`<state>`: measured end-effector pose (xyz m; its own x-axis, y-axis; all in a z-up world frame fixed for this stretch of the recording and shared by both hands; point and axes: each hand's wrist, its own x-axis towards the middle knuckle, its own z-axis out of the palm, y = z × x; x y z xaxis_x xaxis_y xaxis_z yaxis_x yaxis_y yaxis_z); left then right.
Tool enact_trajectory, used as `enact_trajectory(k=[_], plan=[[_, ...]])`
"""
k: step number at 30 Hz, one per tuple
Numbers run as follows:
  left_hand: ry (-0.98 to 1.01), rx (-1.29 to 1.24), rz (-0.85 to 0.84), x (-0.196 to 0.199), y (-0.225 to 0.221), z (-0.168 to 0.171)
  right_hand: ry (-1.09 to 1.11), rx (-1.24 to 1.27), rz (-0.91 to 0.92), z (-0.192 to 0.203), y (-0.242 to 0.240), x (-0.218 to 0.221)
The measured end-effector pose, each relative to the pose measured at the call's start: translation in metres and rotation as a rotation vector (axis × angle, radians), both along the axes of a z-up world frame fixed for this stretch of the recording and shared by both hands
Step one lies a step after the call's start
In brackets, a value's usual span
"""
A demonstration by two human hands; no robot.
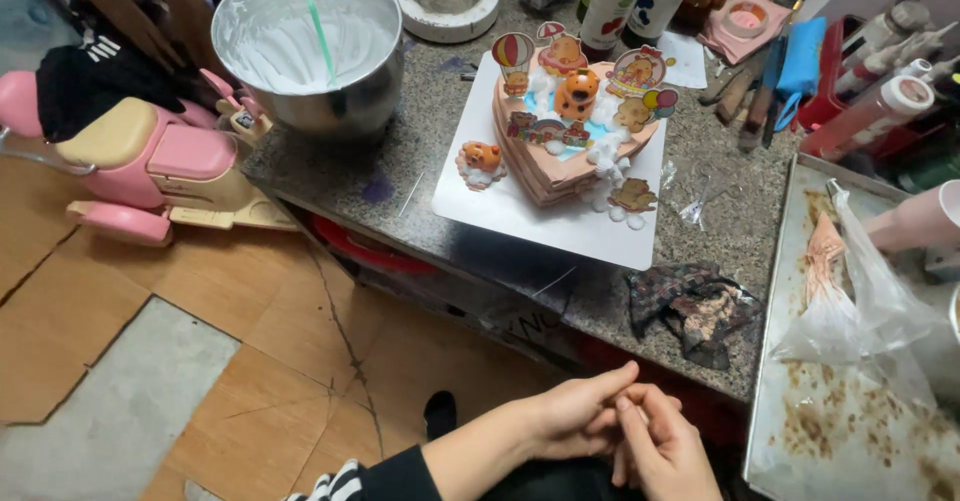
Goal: Decorating a cake with toppers, replacing a trash bag, and sorting through a stack of papers.
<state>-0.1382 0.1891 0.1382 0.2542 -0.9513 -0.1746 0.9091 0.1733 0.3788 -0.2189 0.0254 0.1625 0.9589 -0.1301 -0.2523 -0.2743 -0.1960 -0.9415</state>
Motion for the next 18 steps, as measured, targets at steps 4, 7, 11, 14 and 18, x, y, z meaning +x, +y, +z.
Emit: enact_trajectory(k=[4,7,11,14,18], plan=[[0.100,-0.163,0.060,-0.001,0.045,0.015,-0.040,0.139,-0.073,0.015,0.035,0.003],[0.011,-0.194,0.048,0.006,0.075,0.031,0.013,0.156,-0.150,0.034,0.061,0.004],[-0.118,-0.021,0.013,0.026,0.095,0.036,0.023,-0.111,-0.227,0.055,0.089,0.002],[-0.249,0.148,-0.016,0.047,0.105,0.050,-0.031,-0.235,-0.344,0.057,0.086,-0.003],[-0.345,0.146,0.050,0.066,0.103,0.053,-0.141,-0.034,-0.402,0.057,0.087,-0.012]])
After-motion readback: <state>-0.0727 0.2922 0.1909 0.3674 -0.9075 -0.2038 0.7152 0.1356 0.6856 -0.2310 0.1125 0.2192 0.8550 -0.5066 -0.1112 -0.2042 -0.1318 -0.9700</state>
